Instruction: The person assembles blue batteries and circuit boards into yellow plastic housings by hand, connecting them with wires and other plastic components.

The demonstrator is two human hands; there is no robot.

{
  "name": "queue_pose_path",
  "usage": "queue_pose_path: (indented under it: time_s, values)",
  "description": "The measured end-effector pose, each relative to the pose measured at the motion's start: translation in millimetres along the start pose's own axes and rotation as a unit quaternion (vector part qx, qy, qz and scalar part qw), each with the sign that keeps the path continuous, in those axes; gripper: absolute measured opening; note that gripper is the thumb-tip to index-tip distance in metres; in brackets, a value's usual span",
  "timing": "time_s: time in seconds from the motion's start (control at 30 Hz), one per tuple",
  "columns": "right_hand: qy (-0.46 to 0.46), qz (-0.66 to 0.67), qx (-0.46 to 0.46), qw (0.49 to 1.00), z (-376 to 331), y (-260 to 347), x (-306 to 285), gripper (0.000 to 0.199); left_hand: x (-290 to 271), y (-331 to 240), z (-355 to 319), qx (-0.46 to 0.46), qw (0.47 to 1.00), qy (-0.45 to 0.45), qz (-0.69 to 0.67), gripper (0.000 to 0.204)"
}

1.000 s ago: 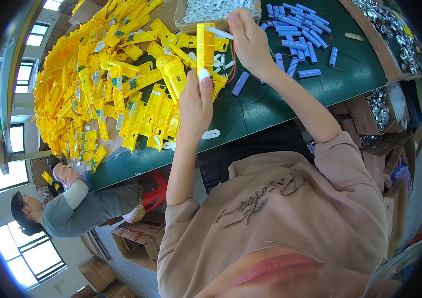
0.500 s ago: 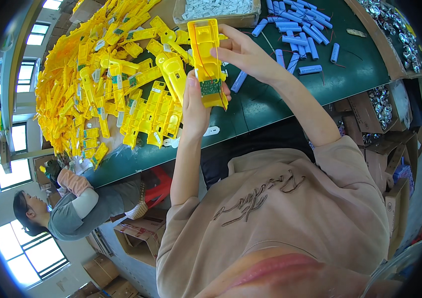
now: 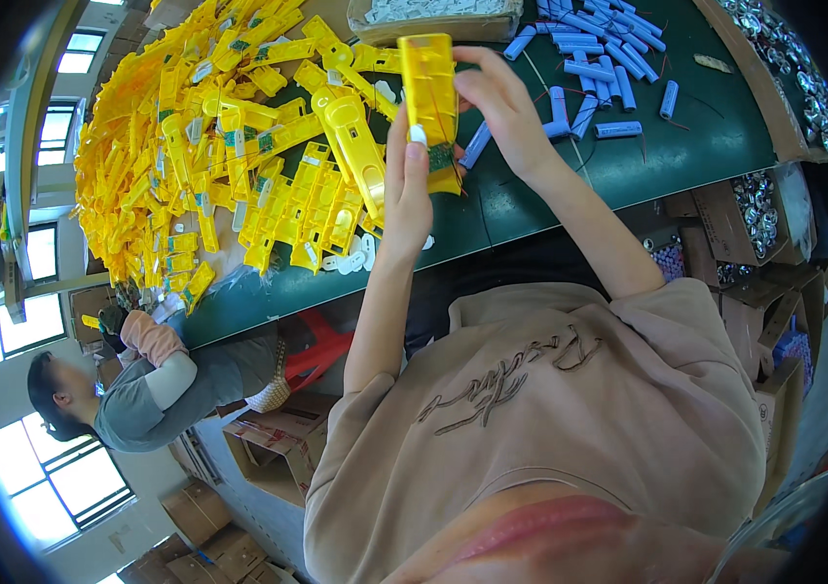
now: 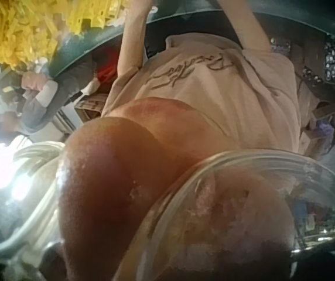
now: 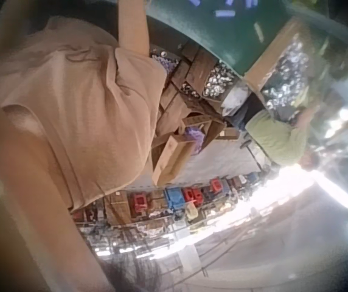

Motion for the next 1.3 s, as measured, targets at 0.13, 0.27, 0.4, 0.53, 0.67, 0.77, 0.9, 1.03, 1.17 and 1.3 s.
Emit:
queue_pose_path:
  time_s: [0.13, 0.27, 0.4, 0.53, 0.67, 0.77, 0.9, 1.03, 1.17, 1.3]
  values:
    - [-0.052, -0.187, -0.065, 0.979, -9, 23, -11, 0.026, -4, 3, 4, -0.001, 1.0, -0.014, 0.01, 0.049]
    - [-0.052, -0.261, -0.114, 0.957, -13, 33, 7, 0.017, 3, -8, -2, 0.027, 0.988, -0.035, 0.146, 0.047]
    - [-0.081, -0.212, -0.087, 0.97, -14, 17, 1, 0.017, 6, -2, 1, -0.023, 0.999, -0.02, 0.02, 0.049]
    - [-0.123, -0.303, -0.206, 0.922, -25, 37, 13, 0.011, -3, 9, 7, -0.001, 0.998, -0.066, -0.007, 0.047]
    - [-0.147, -0.369, -0.284, 0.873, -34, 39, 28, 0.008, -7, 15, 15, -0.006, 0.992, -0.111, -0.062, 0.045]
    - [-0.148, -0.387, -0.299, 0.86, -31, 33, 28, 0.01, -5, 16, 26, -0.029, 0.982, -0.132, -0.13, 0.042]
    - [-0.153, -0.391, -0.331, 0.845, -24, 38, 28, 0.012, -7, 21, 41, -0.019, 0.968, -0.128, -0.216, 0.038]
    - [-0.168, -0.384, -0.359, 0.834, -19, 54, 24, 0.013, 3, 8, 57, -0.009, 0.979, -0.082, -0.186, 0.043]
    - [-0.138, -0.383, -0.33, 0.851, -5, 41, 21, 0.017, -6, 9, 70, -0.032, 0.974, -0.115, -0.194, 0.047]
    - [-0.09, -0.416, -0.33, 0.843, 0, 43, 21, 0.028, -12, 14, 81, -0.034, 0.978, -0.105, -0.177, 0.048]
Point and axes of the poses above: each hand's wrist, its own z-axis towards the middle knuckle, its own x-axis out of the palm, y = z × x, the point moved 10 cm from there along z, towards the middle knuckle
